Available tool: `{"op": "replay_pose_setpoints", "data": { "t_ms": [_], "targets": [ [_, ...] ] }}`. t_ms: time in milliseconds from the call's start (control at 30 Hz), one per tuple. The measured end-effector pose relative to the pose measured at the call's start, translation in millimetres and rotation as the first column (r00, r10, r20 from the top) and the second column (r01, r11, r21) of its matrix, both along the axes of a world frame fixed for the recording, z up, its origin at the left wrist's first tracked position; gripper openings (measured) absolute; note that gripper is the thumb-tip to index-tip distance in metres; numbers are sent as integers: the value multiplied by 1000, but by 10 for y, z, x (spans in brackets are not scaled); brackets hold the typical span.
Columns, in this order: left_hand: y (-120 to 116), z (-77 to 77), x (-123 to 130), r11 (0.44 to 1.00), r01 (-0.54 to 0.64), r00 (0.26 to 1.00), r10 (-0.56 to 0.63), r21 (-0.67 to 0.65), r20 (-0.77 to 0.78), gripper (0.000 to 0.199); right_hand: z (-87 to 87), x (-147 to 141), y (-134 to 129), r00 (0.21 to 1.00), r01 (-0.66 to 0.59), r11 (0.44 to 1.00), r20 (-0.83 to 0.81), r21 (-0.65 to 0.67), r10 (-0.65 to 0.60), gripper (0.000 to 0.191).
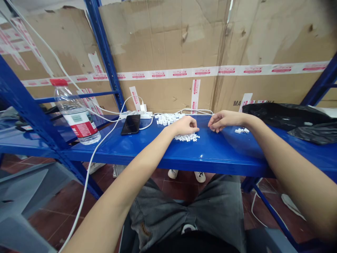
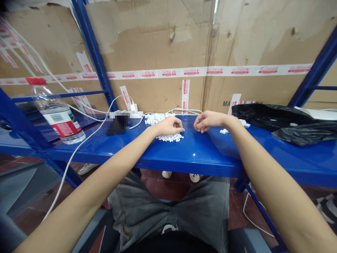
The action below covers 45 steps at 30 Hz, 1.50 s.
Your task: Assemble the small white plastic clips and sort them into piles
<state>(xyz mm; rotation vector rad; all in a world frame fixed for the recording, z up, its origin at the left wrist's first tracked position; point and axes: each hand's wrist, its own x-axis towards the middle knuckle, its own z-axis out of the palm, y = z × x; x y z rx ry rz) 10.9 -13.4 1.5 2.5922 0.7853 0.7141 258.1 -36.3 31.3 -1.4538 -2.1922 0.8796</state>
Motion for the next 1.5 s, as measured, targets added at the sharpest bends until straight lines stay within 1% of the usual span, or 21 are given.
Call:
{"op": "replay_pose_setpoints", "data": {
  "t_ms": [67, 200, 467, 700, 900, 1100, 1233, 1300, 1400, 1500],
  "targets": [
    [-4, 4, 0, 1000, -8, 1000, 8, -8, 4, 12, -17, -35, 2, 1000, -14, 999, -17, 30, 14, 25],
    [8, 5, 5, 1000, -13, 1000, 13, 7, 18, 10, -37, -113, -6, 999, 8, 998, -34, 67, -6, 23],
    [99, -39, -13, 998, -13, 986, 23, -60, 164, 13, -56, -217, -10, 993, 14, 996, -117, 93, -3, 25],
    [69, -19, -22, 985, -43, 975, 78, -169, 207, 15, -142, -318, 29, 984, 33, 990, -181, 140, -7, 25],
    [55, -13, -42, 981, -62, 962, 107, -183, 250, 17, -209, -375, 87, 977, 50, 983, -212, 179, -11, 30],
    [33, -3, -47, 979, -54, 956, 108, -197, 274, 13, -296, -449, 137, 973, 53, 966, -231, 253, 7, 27],
    [108, -33, -48, 978, -19, 951, 81, -206, 299, 7, -332, -538, 116, 980, 30, 949, -196, 315, 34, 24],
    [173, -58, -53, 978, -4, 942, 74, -211, 326, 8, -348, -573, 116, 979, 32, 943, -199, 332, 37, 23],
    [259, -88, -61, 978, -27, 930, 101, -209, 353, 9, -374, -591, 135, 968, 38, 947, -247, 318, 45, 23],
    [288, -93, -60, 970, -62, 921, 146, -235, 362, 11, -393, -583, 154, 956, 46, 952, -291, 301, 46, 25]
  ]
}}
